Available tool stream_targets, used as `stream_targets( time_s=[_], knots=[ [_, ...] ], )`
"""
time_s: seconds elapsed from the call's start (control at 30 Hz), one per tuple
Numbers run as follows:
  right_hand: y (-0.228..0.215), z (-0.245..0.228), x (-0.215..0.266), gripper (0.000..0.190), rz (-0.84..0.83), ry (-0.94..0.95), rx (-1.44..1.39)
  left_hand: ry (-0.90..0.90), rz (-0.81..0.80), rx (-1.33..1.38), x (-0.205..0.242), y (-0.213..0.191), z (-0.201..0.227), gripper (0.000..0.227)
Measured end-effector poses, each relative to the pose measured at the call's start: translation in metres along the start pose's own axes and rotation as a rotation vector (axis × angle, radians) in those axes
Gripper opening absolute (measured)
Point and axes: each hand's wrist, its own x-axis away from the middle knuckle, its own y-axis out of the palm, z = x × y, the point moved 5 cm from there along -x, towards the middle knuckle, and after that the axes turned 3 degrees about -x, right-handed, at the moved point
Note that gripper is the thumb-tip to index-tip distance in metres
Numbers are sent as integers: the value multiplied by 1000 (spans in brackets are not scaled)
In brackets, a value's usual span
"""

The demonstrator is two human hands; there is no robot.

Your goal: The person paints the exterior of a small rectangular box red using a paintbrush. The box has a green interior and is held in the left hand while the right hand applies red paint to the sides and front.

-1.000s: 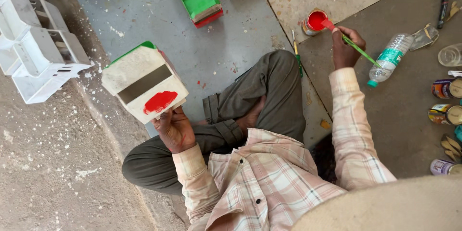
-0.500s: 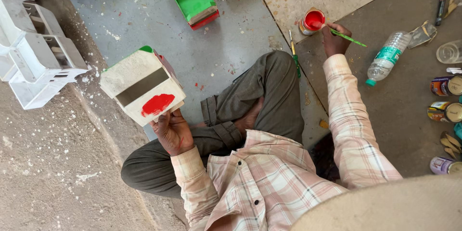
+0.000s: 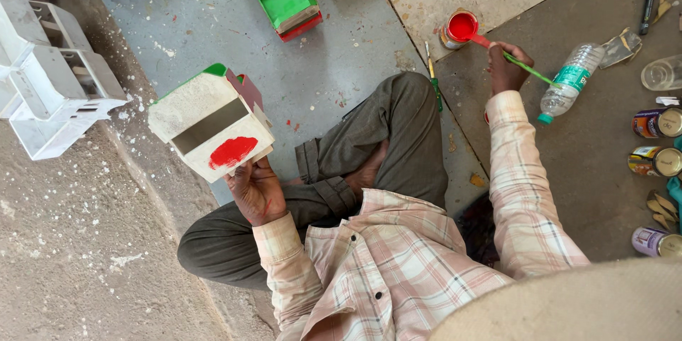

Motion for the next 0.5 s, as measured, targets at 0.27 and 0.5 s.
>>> stream_targets(
  time_s=[0.27,0.5],
  knots=[
    [-10,-20,27,20,33,170,-462,-3,-34,25,1,-4,0,45],
    [20,-108,110,26,-292,193,-748,1,-97,159,2,-33,-18,34]
  ],
)
